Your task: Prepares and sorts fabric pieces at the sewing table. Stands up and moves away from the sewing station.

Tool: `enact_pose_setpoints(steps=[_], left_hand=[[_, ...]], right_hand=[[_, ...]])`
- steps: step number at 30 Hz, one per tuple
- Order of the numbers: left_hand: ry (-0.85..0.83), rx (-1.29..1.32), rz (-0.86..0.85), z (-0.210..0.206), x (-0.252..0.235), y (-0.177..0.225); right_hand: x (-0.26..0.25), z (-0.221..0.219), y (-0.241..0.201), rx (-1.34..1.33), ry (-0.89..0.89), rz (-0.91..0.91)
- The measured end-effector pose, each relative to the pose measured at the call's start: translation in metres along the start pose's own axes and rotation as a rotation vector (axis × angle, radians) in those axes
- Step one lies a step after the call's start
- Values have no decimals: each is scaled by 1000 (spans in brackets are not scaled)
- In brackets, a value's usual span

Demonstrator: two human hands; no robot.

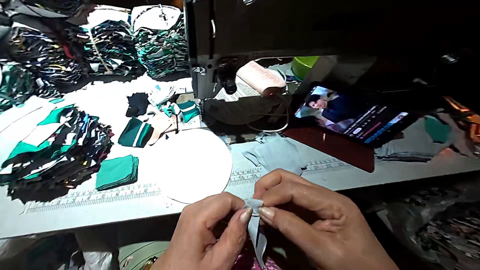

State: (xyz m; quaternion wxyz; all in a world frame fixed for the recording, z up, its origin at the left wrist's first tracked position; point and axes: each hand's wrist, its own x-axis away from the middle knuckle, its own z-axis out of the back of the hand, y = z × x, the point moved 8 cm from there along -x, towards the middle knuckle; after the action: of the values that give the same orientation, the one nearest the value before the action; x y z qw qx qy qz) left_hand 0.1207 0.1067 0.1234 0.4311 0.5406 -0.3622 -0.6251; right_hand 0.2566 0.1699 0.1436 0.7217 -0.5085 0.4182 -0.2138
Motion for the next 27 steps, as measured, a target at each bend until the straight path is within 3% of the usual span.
enact_pose_setpoints(steps=[5, 11, 16, 21, 27], left_hand=[[58, 195, 63, 3, 3, -10], [140, 266, 170, 9, 6, -14], [187, 237, 178, 15, 9, -16], [254, 465, 216, 31, 18, -26], [456, 804, 307, 68, 36, -29]], right_hand=[[-2, 2, 11, -104, 8, -113], [-4, -16, 3, 103, -19, 50], [-6, -20, 4, 74, -34, 26], [-7, -1, 11, -168, 26, -92], [-13, 39, 9, -225, 123, -156]])
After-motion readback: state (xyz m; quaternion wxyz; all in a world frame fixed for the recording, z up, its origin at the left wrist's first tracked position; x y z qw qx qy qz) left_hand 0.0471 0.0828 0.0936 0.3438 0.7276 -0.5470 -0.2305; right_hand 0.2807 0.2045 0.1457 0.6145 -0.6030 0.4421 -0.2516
